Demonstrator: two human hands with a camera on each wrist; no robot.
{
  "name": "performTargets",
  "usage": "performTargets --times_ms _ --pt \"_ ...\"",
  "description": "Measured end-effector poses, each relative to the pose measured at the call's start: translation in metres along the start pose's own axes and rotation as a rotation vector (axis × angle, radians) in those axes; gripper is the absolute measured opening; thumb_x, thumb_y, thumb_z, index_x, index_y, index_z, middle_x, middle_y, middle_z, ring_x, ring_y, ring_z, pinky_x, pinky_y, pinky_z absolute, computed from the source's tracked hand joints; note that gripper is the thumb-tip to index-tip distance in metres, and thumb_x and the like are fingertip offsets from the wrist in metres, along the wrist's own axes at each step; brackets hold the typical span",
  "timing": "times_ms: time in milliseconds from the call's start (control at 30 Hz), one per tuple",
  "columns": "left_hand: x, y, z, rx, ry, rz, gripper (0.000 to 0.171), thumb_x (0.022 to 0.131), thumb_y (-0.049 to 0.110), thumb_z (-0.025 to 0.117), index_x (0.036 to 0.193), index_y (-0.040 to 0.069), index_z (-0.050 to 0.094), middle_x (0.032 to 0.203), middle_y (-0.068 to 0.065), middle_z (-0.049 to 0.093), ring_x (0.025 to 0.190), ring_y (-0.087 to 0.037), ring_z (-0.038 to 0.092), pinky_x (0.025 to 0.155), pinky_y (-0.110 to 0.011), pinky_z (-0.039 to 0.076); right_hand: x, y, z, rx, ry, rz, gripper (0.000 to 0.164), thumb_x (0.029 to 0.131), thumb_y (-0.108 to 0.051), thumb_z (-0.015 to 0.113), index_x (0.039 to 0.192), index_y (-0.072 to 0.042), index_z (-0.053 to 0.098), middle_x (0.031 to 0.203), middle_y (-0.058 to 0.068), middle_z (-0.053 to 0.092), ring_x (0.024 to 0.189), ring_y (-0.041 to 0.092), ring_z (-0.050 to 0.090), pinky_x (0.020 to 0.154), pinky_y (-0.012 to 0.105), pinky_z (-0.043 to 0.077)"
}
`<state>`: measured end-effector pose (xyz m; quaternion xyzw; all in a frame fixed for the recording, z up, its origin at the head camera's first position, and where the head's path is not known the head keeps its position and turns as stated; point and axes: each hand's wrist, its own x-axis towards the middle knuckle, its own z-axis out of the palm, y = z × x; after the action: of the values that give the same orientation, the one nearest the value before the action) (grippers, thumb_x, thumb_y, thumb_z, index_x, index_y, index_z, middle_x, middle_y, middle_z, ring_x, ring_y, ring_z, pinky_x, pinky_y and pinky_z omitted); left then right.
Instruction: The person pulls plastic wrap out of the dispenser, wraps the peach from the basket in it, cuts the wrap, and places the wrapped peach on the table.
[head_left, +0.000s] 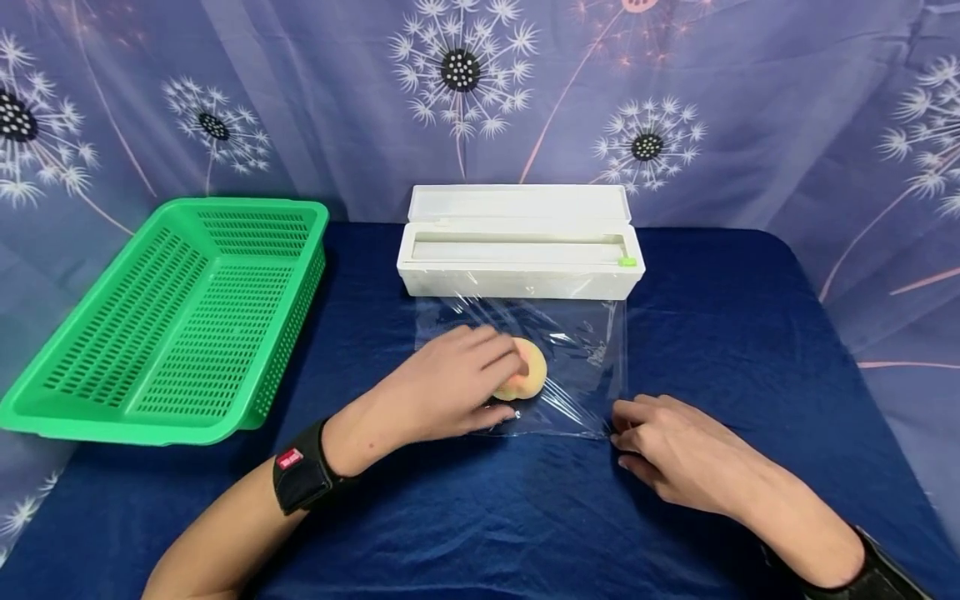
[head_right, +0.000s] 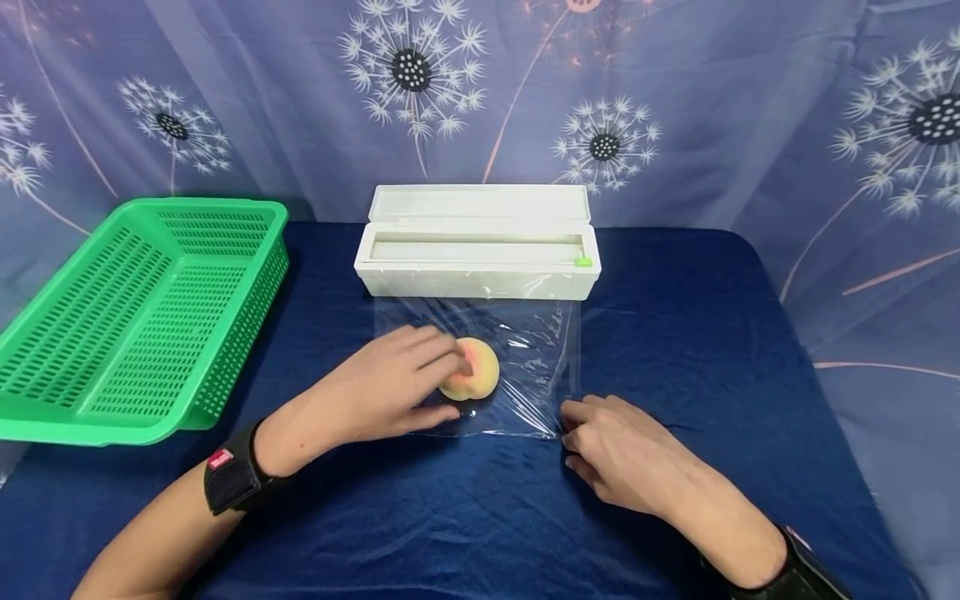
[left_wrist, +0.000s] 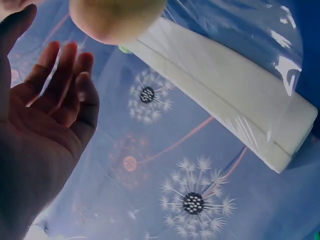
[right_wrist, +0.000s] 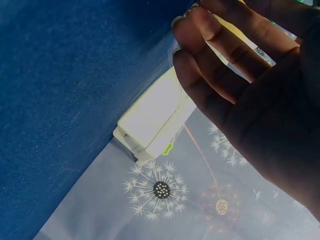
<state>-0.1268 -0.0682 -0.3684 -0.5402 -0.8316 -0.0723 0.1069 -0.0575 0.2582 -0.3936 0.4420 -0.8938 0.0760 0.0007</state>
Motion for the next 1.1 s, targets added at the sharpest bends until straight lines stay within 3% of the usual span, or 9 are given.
performTargets --times_ms 133,300,400,533,633,767,967,1100 --pt "-0.011 0.015 0.002 0.085 -0.060 0.027 0.034 0.096 0.047 0.077 0.109 0.017 0.067 0.100 0.006 0.065 0.093 -0.014 0.062 0.078 -0.032 0.049 0.000 -0.001 0.001 -0.001 0.006 0.000 0.015 0.086 -0.015 0.087 0.083 -0.026 0.078 0.087 -0.015 0.049 0.074 0.004 0.047 0.067 0.034 0.048" --pt "-0.016 0.028 0.012 0.159 -0.128 0.026 0.035 0.095 0.051 0.076 0.105 0.018 0.070 0.098 0.006 0.069 0.094 -0.014 0.065 0.077 -0.031 0.047 0.000 0.000 0.002 -0.003 0.019 -0.008 0.017 0.086 -0.015 0.087 0.081 -0.026 0.076 0.086 -0.014 0.048 0.073 0.005 0.046 0.066 0.034 0.047" --pt "-0.016 0.036 0.024 0.221 -0.111 0.033 0.032 0.095 0.049 0.075 0.102 0.017 0.071 0.098 0.004 0.070 0.095 -0.016 0.066 0.079 -0.032 0.049 0.000 0.000 0.003 -0.003 0.023 -0.012 0.018 0.085 -0.015 0.088 0.080 -0.027 0.075 0.086 -0.014 0.048 0.073 0.005 0.046 0.066 0.034 0.047" --pt "-0.016 0.046 0.041 0.331 -0.034 0.059 0.013 0.103 0.027 0.064 0.098 0.017 0.070 0.093 0.001 0.068 0.091 -0.018 0.064 0.082 -0.033 0.051 0.000 0.000 0.002 -0.005 0.024 -0.014 0.018 0.085 -0.015 0.088 0.080 -0.027 0.075 0.087 -0.015 0.049 0.074 0.004 0.046 0.067 0.035 0.048" --pt "-0.016 0.051 0.048 0.346 0.009 0.076 0.014 0.106 0.012 0.054 0.105 0.018 0.067 0.093 0.000 0.067 0.088 -0.019 0.063 0.084 -0.034 0.051 0.000 0.000 0.002 -0.004 0.022 -0.014 0.018 0.085 -0.015 0.088 0.080 -0.027 0.075 0.086 -0.014 0.048 0.073 0.005 0.046 0.066 0.034 0.047" --pt "-0.016 0.053 0.050 0.311 0.006 0.100 0.016 0.105 0.013 0.056 0.112 0.023 0.065 0.097 0.001 0.067 0.090 -0.018 0.062 0.085 -0.034 0.051 0.000 0.000 0.001 0.003 0.023 -0.016 0.018 0.085 -0.015 0.088 0.080 -0.027 0.075 0.086 -0.014 0.048 0.073 0.005 0.045 0.066 0.034 0.047" --pt "-0.015 0.054 0.050 0.345 -0.025 0.137 0.022 0.106 0.013 0.055 0.098 0.023 0.074 0.093 0.004 0.067 0.088 -0.017 0.062 0.086 -0.033 0.050 0.000 0.001 0.002 0.001 0.036 -0.024 0.019 0.085 -0.014 0.088 0.080 -0.027 0.075 0.087 -0.014 0.048 0.073 0.005 0.045 0.066 0.034 0.047" --pt "-0.014 0.053 0.051 0.399 -0.023 0.154 0.027 0.105 0.013 0.054 0.096 0.020 0.078 0.094 0.005 0.069 0.088 -0.016 0.062 0.084 -0.031 0.049 -0.001 0.001 0.002 -0.002 0.036 -0.028 0.018 0.085 -0.014 0.088 0.081 -0.026 0.075 0.087 -0.014 0.049 0.074 0.005 0.046 0.067 0.035 0.048"
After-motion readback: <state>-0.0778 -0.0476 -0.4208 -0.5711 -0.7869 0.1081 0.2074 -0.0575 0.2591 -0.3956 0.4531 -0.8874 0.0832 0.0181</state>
